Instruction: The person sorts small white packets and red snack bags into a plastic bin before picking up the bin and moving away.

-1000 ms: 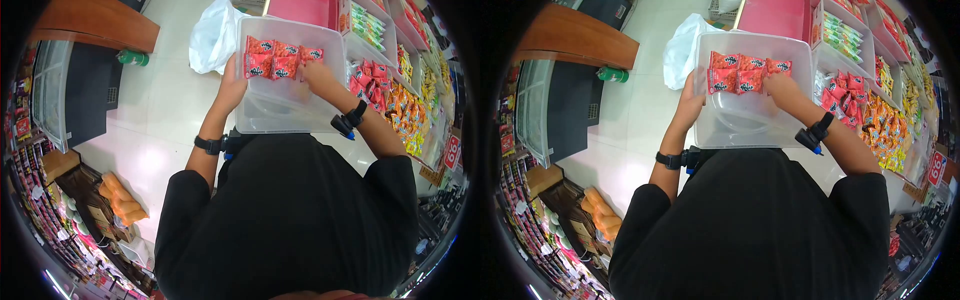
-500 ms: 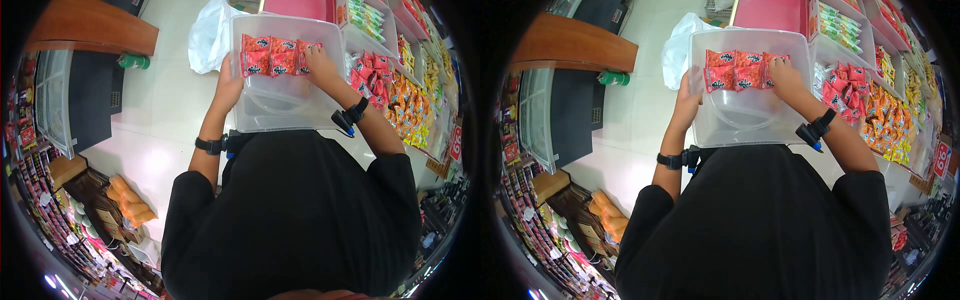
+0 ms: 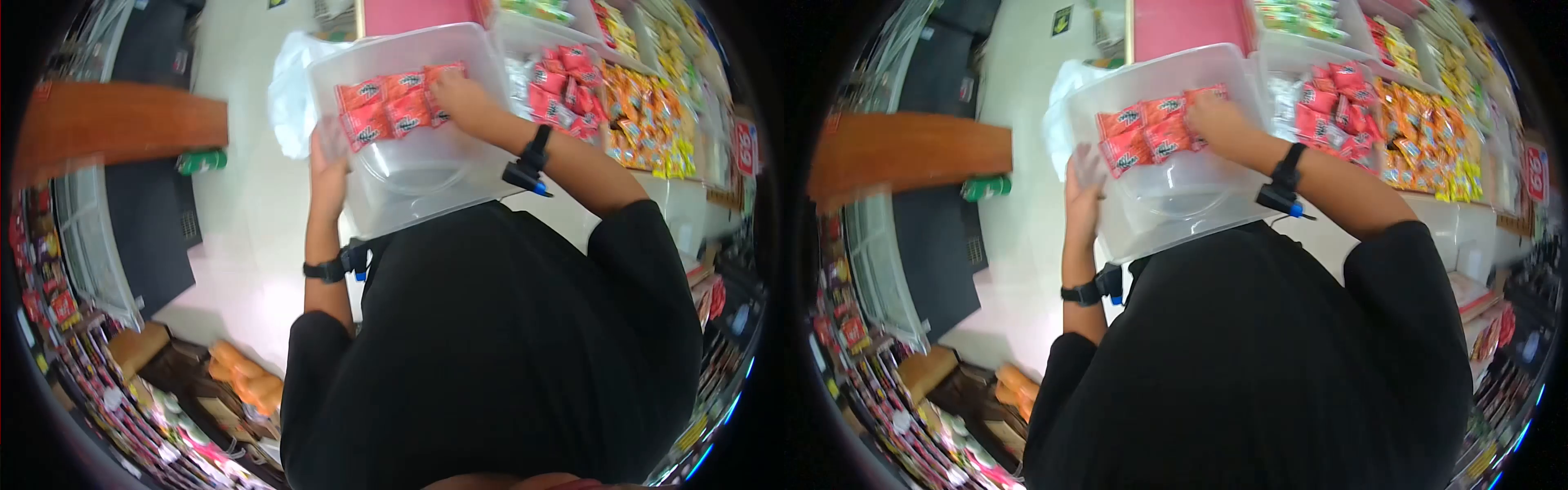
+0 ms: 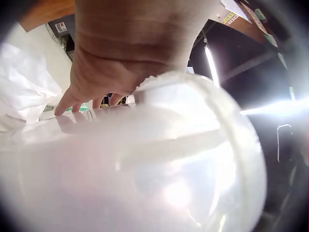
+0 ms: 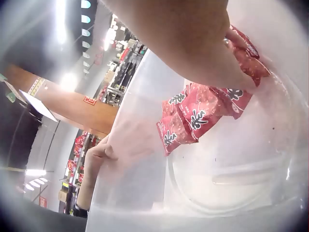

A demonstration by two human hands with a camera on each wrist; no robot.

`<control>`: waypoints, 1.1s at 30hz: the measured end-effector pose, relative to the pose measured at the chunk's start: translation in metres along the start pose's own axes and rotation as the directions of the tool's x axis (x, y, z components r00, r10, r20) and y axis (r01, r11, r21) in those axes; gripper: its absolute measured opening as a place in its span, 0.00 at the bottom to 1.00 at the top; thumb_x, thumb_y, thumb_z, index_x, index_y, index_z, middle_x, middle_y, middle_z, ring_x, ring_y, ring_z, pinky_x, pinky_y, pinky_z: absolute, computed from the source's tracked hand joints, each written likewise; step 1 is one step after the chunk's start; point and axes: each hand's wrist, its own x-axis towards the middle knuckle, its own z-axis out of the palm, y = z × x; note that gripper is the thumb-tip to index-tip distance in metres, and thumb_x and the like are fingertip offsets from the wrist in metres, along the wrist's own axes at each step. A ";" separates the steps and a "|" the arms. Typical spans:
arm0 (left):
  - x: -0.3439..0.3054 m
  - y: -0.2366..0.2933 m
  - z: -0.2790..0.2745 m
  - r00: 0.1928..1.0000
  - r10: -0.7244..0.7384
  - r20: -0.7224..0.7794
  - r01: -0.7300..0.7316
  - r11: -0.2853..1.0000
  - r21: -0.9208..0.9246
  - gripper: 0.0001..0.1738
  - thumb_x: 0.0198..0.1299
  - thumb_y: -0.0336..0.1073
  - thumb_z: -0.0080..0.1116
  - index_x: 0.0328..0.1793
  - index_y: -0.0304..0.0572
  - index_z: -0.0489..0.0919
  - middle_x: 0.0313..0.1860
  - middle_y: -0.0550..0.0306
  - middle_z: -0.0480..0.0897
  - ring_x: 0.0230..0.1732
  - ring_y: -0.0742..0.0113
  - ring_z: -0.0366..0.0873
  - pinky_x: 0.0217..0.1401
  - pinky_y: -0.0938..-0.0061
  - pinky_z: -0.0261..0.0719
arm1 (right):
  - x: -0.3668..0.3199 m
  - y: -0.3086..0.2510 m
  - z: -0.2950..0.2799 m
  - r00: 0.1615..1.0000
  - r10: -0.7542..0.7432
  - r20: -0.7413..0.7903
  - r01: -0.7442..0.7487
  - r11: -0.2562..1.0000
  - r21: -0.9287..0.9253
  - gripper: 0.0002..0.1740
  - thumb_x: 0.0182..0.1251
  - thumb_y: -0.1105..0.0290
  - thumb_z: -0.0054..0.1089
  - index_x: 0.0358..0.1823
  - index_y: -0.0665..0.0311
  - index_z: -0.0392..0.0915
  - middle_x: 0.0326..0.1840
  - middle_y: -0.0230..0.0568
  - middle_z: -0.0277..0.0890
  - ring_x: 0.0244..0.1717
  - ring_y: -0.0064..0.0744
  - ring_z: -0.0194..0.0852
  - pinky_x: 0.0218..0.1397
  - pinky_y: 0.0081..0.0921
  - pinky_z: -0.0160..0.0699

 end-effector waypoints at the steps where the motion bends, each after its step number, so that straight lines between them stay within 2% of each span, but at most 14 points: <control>1: 0.000 0.000 0.001 1.000 0.002 -0.024 -0.002 1.000 -0.008 0.42 0.48 0.21 0.39 0.75 0.40 0.53 0.74 0.50 0.57 0.74 0.57 0.57 0.63 0.73 0.68 | 0.003 0.000 -0.001 0.999 -0.022 0.032 0.024 0.996 -0.088 0.16 0.50 0.77 0.56 0.44 0.67 0.72 0.46 0.51 0.68 0.53 0.50 0.68 0.47 0.39 0.77; 3: 0.002 -0.001 0.001 0.999 0.012 -0.035 -0.013 1.000 -0.022 0.42 0.47 0.21 0.38 0.75 0.40 0.52 0.74 0.50 0.57 0.74 0.56 0.56 0.66 0.70 0.66 | 0.005 0.002 -0.016 0.998 -0.028 0.064 0.039 0.982 -0.185 0.16 0.51 0.74 0.58 0.44 0.66 0.74 0.46 0.50 0.69 0.53 0.50 0.68 0.48 0.38 0.76; 5: 0.001 -0.003 0.000 0.998 0.042 -0.048 -0.041 0.999 0.029 0.42 0.47 0.21 0.39 0.75 0.38 0.52 0.74 0.48 0.57 0.74 0.54 0.56 0.67 0.68 0.67 | 0.006 0.005 -0.046 0.999 0.023 -0.024 -0.023 1.000 -0.005 0.18 0.53 0.67 0.61 0.46 0.63 0.76 0.48 0.48 0.73 0.53 0.47 0.71 0.51 0.37 0.75; 7: 0.000 -0.001 0.000 0.998 0.036 -0.045 -0.035 0.999 0.024 0.43 0.46 0.21 0.38 0.75 0.38 0.52 0.74 0.48 0.57 0.74 0.53 0.55 0.68 0.66 0.66 | -0.002 0.036 -0.074 0.916 0.064 -0.396 -0.011 0.991 0.134 0.18 0.55 0.62 0.61 0.47 0.62 0.77 0.46 0.46 0.77 0.49 0.45 0.75 0.50 0.37 0.75; 9: 0.002 0.000 0.000 0.999 0.000 -0.043 -0.001 1.000 -0.008 0.44 0.43 0.19 0.34 0.75 0.38 0.51 0.75 0.48 0.55 0.76 0.53 0.52 0.67 0.71 0.64 | -0.010 0.082 -0.101 0.769 0.360 -0.529 -0.309 0.933 0.186 0.13 0.56 0.61 0.58 0.39 0.60 0.80 0.42 0.43 0.79 0.45 0.44 0.77 0.47 0.39 0.76; 11: 0.003 0.001 -0.001 0.999 0.013 -0.030 -0.013 1.000 -0.004 0.45 0.42 0.19 0.34 0.75 0.38 0.51 0.75 0.49 0.55 0.76 0.53 0.52 0.68 0.70 0.64 | -0.031 0.165 -0.081 0.772 0.457 -0.441 -0.429 0.888 0.168 0.15 0.58 0.60 0.56 0.40 0.63 0.80 0.39 0.47 0.79 0.43 0.49 0.77 0.48 0.40 0.76; 13: 0.001 -0.004 0.000 1.000 0.024 -0.018 -0.024 1.000 -0.006 0.45 0.41 0.18 0.34 0.75 0.38 0.51 0.75 0.49 0.55 0.76 0.53 0.52 0.69 0.69 0.63 | -0.062 0.222 -0.049 0.893 0.448 -0.050 -0.448 0.894 -0.003 0.16 0.58 0.60 0.55 0.42 0.63 0.79 0.38 0.49 0.79 0.43 0.50 0.77 0.48 0.42 0.75; 15: 0.005 -0.009 -0.003 0.999 0.026 -0.026 -0.027 0.998 -0.053 0.47 0.38 0.17 0.34 0.75 0.38 0.50 0.75 0.48 0.54 0.76 0.52 0.52 0.71 0.67 0.61 | -0.081 0.247 -0.011 0.900 0.413 0.138 -0.412 0.910 -0.041 0.17 0.58 0.60 0.57 0.43 0.63 0.79 0.40 0.51 0.78 0.44 0.50 0.77 0.49 0.43 0.75; 16: 0.007 -0.009 -0.003 0.998 0.036 -0.042 -0.038 0.998 -0.055 0.47 0.38 0.17 0.34 0.75 0.38 0.50 0.75 0.48 0.54 0.76 0.52 0.52 0.71 0.67 0.61 | -0.097 0.241 0.003 0.924 0.369 -0.102 -0.368 0.930 0.029 0.19 0.56 0.58 0.60 0.43 0.64 0.78 0.43 0.51 0.78 0.47 0.51 0.76 0.50 0.43 0.75; 20: 0.004 -0.010 -0.005 0.998 0.063 -0.018 -0.064 0.997 -0.038 0.49 0.37 0.17 0.35 0.75 0.40 0.51 0.75 0.47 0.54 0.75 0.49 0.53 0.72 0.60 0.61 | -0.083 0.197 -0.028 0.877 0.479 0.045 -0.478 0.878 -0.027 0.27 0.50 0.53 0.66 0.47 0.65 0.77 0.45 0.52 0.76 0.49 0.52 0.75 0.52 0.42 0.74; 24: -0.001 0.007 0.004 0.999 -0.025 -0.038 0.023 0.998 -0.057 0.47 0.41 0.16 0.36 0.76 0.43 0.51 0.75 0.48 0.55 0.75 0.52 0.54 0.67 0.67 0.66 | -0.069 0.212 -0.021 0.811 0.554 0.187 -0.538 0.832 -0.132 0.33 0.40 0.52 0.72 0.46 0.66 0.76 0.44 0.56 0.77 0.48 0.52 0.75 0.50 0.42 0.74; 30: 0.001 0.005 0.001 0.998 -0.065 -0.022 0.063 0.995 -0.081 0.48 0.39 0.16 0.37 0.75 0.43 0.51 0.75 0.49 0.55 0.76 0.52 0.52 0.67 0.69 0.66 | -0.052 0.196 -0.059 0.813 0.482 0.327 -0.450 0.876 -0.172 0.33 0.38 0.53 0.72 0.46 0.66 0.78 0.44 0.54 0.79 0.46 0.51 0.78 0.51 0.40 0.76; 32: 0.002 0.003 -0.002 0.999 -0.037 -0.011 0.036 0.993 -0.110 0.49 0.37 0.16 0.36 0.75 0.42 0.51 0.75 0.48 0.54 0.76 0.51 0.50 0.70 0.66 0.62 | -0.044 0.195 -0.072 0.921 0.380 -0.082 -0.381 0.925 0.003 0.29 0.43 0.55 0.72 0.45 0.66 0.78 0.41 0.52 0.79 0.46 0.49 0.78 0.50 0.37 0.75; 33: 0.003 0.001 -0.003 1.000 -0.031 -0.002 0.031 0.995 -0.099 0.49 0.37 0.16 0.36 0.75 0.42 0.50 0.75 0.47 0.54 0.76 0.51 0.50 0.71 0.65 0.61 | -0.032 0.170 -0.102 0.920 0.389 -0.051 -0.381 0.917 0.120 0.26 0.47 0.58 0.71 0.45 0.66 0.77 0.40 0.50 0.78 0.46 0.47 0.77 0.49 0.35 0.75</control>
